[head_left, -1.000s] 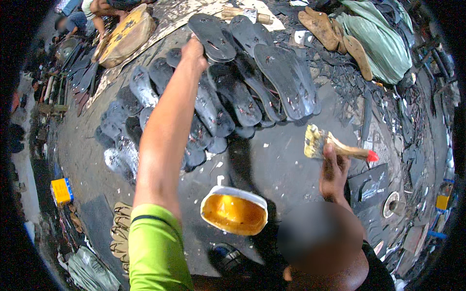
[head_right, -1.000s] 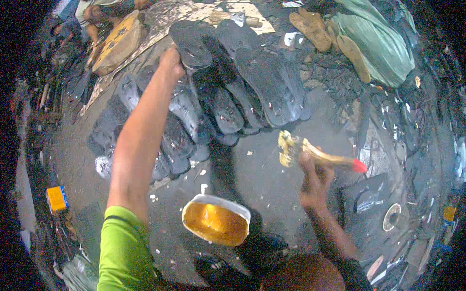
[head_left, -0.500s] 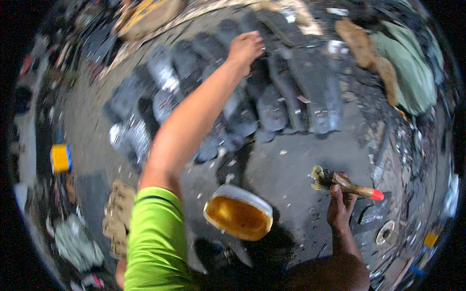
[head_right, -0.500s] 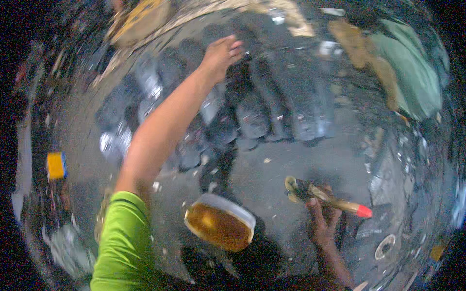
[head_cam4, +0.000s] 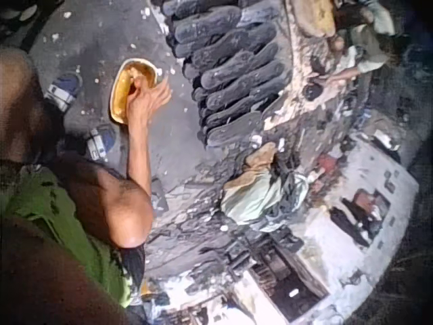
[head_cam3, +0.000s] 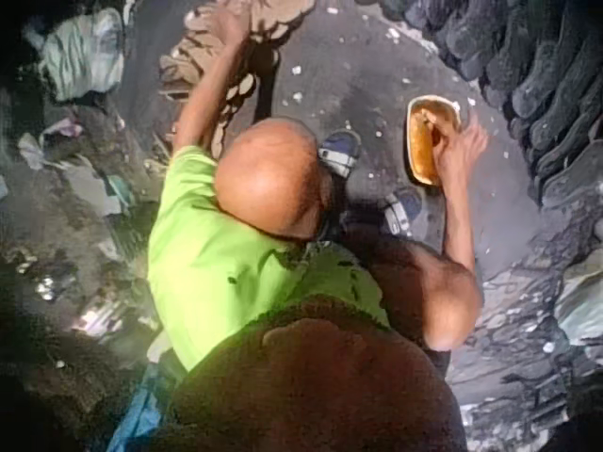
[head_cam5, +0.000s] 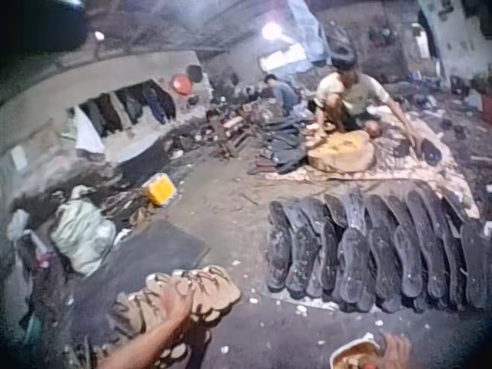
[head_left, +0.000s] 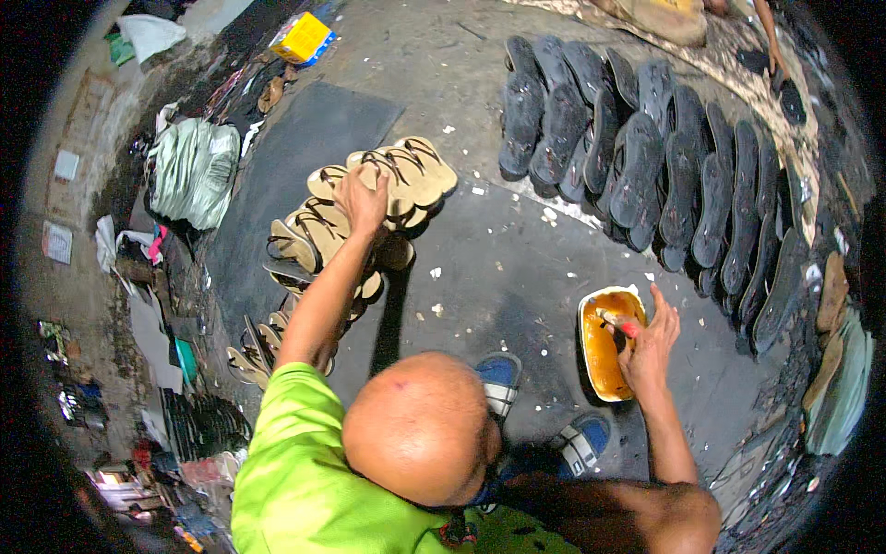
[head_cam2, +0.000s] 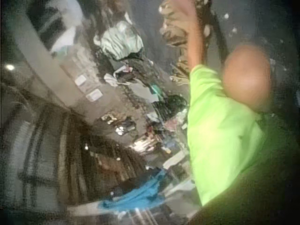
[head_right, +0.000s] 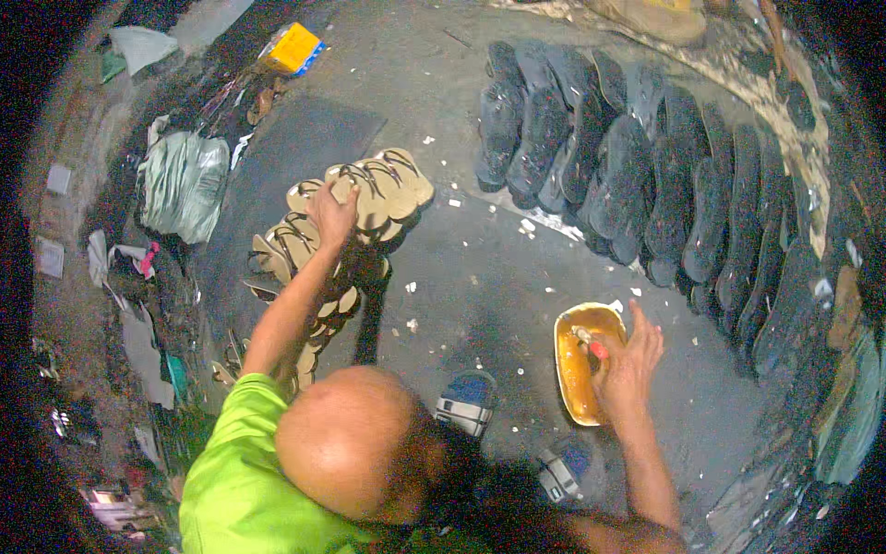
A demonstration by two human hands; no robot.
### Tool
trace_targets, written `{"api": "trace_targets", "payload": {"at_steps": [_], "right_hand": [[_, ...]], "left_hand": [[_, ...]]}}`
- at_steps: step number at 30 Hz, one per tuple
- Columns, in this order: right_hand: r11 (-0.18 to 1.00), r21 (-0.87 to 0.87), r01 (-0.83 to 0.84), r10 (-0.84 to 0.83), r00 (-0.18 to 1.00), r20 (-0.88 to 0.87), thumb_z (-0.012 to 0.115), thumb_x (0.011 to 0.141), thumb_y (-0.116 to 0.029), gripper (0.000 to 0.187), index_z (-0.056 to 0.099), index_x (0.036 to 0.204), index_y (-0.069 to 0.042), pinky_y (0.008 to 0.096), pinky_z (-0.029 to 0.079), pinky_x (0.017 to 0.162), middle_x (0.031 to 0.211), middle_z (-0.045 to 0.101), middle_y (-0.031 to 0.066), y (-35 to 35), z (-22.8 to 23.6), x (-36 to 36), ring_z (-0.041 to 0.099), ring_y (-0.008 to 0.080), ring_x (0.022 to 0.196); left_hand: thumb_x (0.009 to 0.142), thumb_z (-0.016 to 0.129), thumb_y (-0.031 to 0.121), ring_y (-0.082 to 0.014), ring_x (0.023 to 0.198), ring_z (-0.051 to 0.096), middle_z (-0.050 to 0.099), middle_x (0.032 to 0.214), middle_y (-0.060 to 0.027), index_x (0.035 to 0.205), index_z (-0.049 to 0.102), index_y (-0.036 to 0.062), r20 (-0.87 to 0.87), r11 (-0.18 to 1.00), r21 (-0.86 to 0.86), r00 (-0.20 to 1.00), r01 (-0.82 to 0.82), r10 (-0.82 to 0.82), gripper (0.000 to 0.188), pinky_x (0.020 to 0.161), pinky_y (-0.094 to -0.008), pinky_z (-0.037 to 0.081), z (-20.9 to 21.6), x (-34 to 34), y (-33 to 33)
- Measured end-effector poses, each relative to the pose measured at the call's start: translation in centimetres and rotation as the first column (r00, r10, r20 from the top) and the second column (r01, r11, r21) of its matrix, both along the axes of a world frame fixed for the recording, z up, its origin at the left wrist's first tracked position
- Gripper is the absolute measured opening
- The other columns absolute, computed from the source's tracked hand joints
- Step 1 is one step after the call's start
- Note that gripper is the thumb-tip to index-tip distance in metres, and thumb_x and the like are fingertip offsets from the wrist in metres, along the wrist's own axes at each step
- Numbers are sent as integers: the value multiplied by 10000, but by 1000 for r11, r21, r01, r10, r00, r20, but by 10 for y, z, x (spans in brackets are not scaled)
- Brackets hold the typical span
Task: The person sits on the floor and repeatedly picks up black slipper soles, applies a yellow substance with a brush, and places them in a row. The person handles the soles one at a time, dipping the brush into a container between applications.
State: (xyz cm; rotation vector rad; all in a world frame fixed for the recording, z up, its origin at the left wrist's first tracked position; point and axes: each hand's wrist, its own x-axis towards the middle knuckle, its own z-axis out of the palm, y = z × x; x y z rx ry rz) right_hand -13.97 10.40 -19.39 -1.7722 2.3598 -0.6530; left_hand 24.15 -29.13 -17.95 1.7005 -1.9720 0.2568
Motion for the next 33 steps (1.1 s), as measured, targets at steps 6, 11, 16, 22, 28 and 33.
{"api": "trace_targets", "payload": {"at_steps": [6, 11, 16, 22, 28, 33], "right_hand": [[990, 130, 57, -36, 987, -158, 677, 717, -128, 175, 755, 872, -143, 615, 38, 1146, 1576, 150, 203, 25, -31, -4, 115, 446, 1440], [980, 172, 97, -120, 985, 128, 710, 822, -190, 172, 710, 964, -92, 549, 192, 1126, 1484, 323, 162, 35, 25, 8, 278, 373, 1378], [906, 61, 420, -378, 734, 565, 693, 876, -147, 215, 655, 1069, -61, 364, 471, 915, 1151, 590, 140, 97, 67, -24, 598, 273, 1040], [968, 191, 165, -188, 976, 109, 679, 839, -212, 204, 607, 925, -42, 438, 488, 696, 853, 577, 144, 129, 38, -13, 590, 356, 813], [942, 218, 255, -281, 955, 96, 687, 831, -255, 223, 615, 903, -57, 452, 479, 719, 862, 584, 148, 163, 37, -7, 587, 372, 822], [891, 352, 287, -388, 884, 261, 647, 888, -227, 198, 653, 923, -32, 416, 492, 790, 890, 651, 158, 152, 44, -6, 632, 342, 872]], "left_hand": [[829, 603, 587, -527, 1375, 233, 499, 1385, -197, 1228, 626, 71, 141, 852, 316, 909, -417, 392, 652, 1124, -638, 66, -26, -11, -45], [868, 650, 269, -369, 963, 621, 665, 1012, -227, 1052, 655, -8, -195, 973, 27, 954, -228, 229, 332, 877, -443, 447, -27, 119, -96], [906, 639, 168, -200, 911, 544, 604, 963, -77, 972, 589, 11, -534, 903, 72, 781, 424, -325, 177, 873, -317, 429, 34, -59, 86], [774, 684, 141, -384, 1144, 485, 429, 1456, -195, 1330, 565, 133, -297, 395, 471, 564, 789, -771, 568, 1011, -452, 351, -33, -88, 257], [899, 624, 301, -426, 1306, 354, 373, 1481, -186, 1392, 494, 136, -149, 423, 501, 557, 755, -817, 536, 1068, -537, 301, -90, -115, 288], [993, 475, 267, -395, 1425, 231, 324, 1505, -206, 1431, 450, 117, -311, 314, 560, 546, 766, -778, 463, 1149, -527, 195, -94, -117, 273]]}}
